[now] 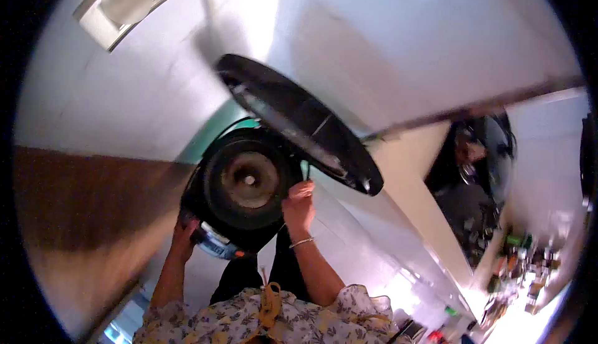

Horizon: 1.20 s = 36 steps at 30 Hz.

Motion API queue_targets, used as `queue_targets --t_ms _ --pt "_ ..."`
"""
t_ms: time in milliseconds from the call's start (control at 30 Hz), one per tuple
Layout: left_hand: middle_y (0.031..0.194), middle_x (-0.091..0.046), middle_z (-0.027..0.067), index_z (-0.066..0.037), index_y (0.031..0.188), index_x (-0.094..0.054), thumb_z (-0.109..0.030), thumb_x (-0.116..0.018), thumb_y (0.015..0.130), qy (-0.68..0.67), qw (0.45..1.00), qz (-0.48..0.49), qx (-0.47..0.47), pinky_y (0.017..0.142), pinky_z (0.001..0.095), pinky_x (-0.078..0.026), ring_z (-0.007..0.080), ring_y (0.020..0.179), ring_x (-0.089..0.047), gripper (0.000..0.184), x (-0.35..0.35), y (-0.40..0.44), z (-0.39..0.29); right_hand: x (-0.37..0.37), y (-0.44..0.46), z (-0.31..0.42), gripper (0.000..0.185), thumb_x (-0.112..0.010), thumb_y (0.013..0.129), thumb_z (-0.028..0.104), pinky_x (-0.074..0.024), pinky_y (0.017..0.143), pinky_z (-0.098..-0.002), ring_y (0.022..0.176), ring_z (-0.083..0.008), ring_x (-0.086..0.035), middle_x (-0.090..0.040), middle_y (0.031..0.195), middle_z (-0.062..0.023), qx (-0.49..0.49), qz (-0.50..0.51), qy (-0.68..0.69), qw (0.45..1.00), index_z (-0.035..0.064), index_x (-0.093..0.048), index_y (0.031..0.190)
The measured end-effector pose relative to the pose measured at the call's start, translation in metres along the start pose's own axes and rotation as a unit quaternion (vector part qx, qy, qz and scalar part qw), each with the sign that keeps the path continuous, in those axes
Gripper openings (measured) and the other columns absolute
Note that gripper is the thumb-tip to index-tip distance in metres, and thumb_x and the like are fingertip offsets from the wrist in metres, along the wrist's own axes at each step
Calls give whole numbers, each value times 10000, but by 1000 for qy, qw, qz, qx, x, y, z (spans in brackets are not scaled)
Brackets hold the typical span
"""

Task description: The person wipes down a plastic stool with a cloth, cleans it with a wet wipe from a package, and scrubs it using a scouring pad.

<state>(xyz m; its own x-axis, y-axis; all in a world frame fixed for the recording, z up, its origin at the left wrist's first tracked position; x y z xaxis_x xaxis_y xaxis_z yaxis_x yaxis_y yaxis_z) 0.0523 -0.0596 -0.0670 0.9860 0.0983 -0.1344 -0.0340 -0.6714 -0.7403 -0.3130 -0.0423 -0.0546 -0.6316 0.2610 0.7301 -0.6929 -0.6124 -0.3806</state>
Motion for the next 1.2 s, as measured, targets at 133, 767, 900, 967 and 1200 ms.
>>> queue_targets --t_ms 133,767,900,967,1200 --pt "1278 -478 84 -108 1390 -316 -207 -688 799 -42 995 82 -37 948 368 -425 238 1135 -495 706 -10 13 -5 43 -2 16 556 -698 632 232 -488 819 -421 986 -392 -596 -633 1004 -216 46 -44 70 995 10 -469 1088" --pt "1289 -481 118 -13 1407 -288 -267 -682 817 273 906 182 -268 1031 366 -335 228 1218 -425 754 -224 -170 -104 306 -70 -69 428 -572 647 -60 -446 812 -252 876 -161 -511 -495 967 -29 128 -86 374 915 41 -455 1046" --pt "1274 -480 143 11 1415 -203 -283 -748 791 152 905 328 -225 1023 360 -365 236 1194 -460 880 -306 -207 -95 373 -54 -104 319 -519 680 -83 -406 845 -266 898 -149 -473 -446 940 -40 275 -187 156 930 50 -437 959" --pt "1272 -482 143 20 1398 -228 -295 -777 761 157 885 353 -259 1026 372 -362 247 1174 -476 898 -340 -224 -99 399 -54 -116 304 -506 724 -32 -387 893 -286 932 -158 -479 -473 976 -54 321 -186 237 898 40 -467 1017" --pt "1204 -550 164 -2 1399 -265 -435 -735 773 268 876 341 -212 919 370 -451 246 1096 -532 894 -390 -203 -99 429 -7 -174 126 -621 698 50 -392 365 -226 454 -123 -489 -505 756 23 126 -194 339 912 54 -550 803"
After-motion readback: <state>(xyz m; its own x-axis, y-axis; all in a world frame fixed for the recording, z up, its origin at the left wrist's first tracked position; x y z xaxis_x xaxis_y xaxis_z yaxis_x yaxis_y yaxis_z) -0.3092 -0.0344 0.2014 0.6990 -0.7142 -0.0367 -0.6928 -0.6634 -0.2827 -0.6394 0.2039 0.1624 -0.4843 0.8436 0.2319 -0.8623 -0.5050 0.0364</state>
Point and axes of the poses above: each hand's wrist, its own y-axis towards the middle knuckle, its own x-axis out of the back of the hand, z = x × y, the point moved 8 cm from there along y, towards the middle knuckle
